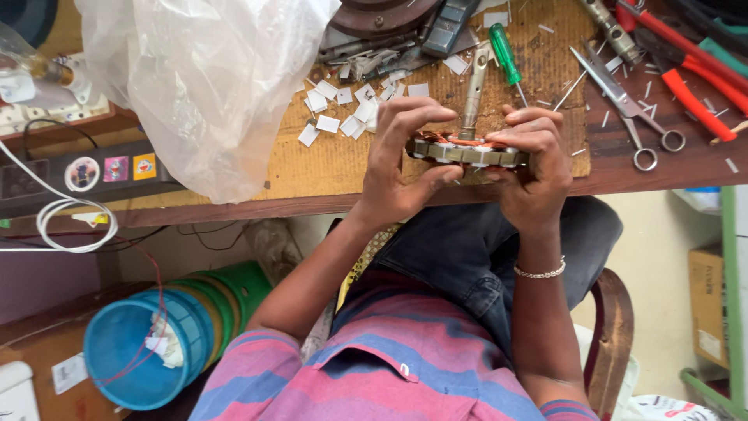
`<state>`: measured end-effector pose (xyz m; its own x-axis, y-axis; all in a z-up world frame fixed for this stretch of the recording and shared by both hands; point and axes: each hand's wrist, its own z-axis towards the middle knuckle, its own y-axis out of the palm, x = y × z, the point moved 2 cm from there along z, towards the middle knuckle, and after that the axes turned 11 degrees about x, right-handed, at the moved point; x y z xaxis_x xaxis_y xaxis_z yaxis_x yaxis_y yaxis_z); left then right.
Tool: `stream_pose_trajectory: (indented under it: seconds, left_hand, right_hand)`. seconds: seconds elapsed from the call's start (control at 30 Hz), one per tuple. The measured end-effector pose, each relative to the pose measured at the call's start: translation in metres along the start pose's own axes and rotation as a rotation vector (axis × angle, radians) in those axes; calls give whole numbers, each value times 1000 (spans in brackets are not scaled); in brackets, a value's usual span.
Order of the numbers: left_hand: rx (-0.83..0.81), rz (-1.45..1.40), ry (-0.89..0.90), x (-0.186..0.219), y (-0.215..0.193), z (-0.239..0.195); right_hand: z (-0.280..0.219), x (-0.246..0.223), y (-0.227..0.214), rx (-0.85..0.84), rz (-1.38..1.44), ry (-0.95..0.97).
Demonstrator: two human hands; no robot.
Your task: The person inserts small white insulating pieces into the slots of a motor stator, using fingers and a screwdriver to press them into place. The person repeatedly rotates the stator to access different slots and continues inserting pieces until the visible slots are filled.
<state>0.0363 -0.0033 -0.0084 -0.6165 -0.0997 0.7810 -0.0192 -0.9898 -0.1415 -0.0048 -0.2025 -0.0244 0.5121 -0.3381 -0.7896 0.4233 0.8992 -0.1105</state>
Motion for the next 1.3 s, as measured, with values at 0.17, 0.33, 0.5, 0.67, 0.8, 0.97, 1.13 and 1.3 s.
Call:
stream_pose_trajectory:
  seconds: [0.17, 0.33, 0.5, 0.67, 0.8, 0.97, 1.13, 1.3]
  left_hand:
    - [-190, -86, 68, -4, 2, 16]
    - [-181, -49, 143, -10, 0, 10]
    - [-177, -63, 123, -10, -3, 4]
    - [-235, -85, 161, -17, -3, 12]
    - [-250, -95, 176, -26, -2, 11]
    - [-145, -73, 64, -31, -5, 13]
    - [-169, -131, 2, -35, -3, 6]
    - [-346, -468, -236, -33, 7, 15]
  right_hand:
    - [-1, -1, -3, 2, -11, -23]
    - [0, -7, -4, -93, 19, 27]
    - [-2, -12, 3, -72, -80, -30]
    - [-2, -13, 5, -49, -110, -52]
    - [-2, -5, 1, -76, -42, -16]
    - [1, 2, 4, 31, 97, 112]
    - [-2, -2, 5, 60, -20, 21]
    - [12, -16, -5, 14, -154, -41]
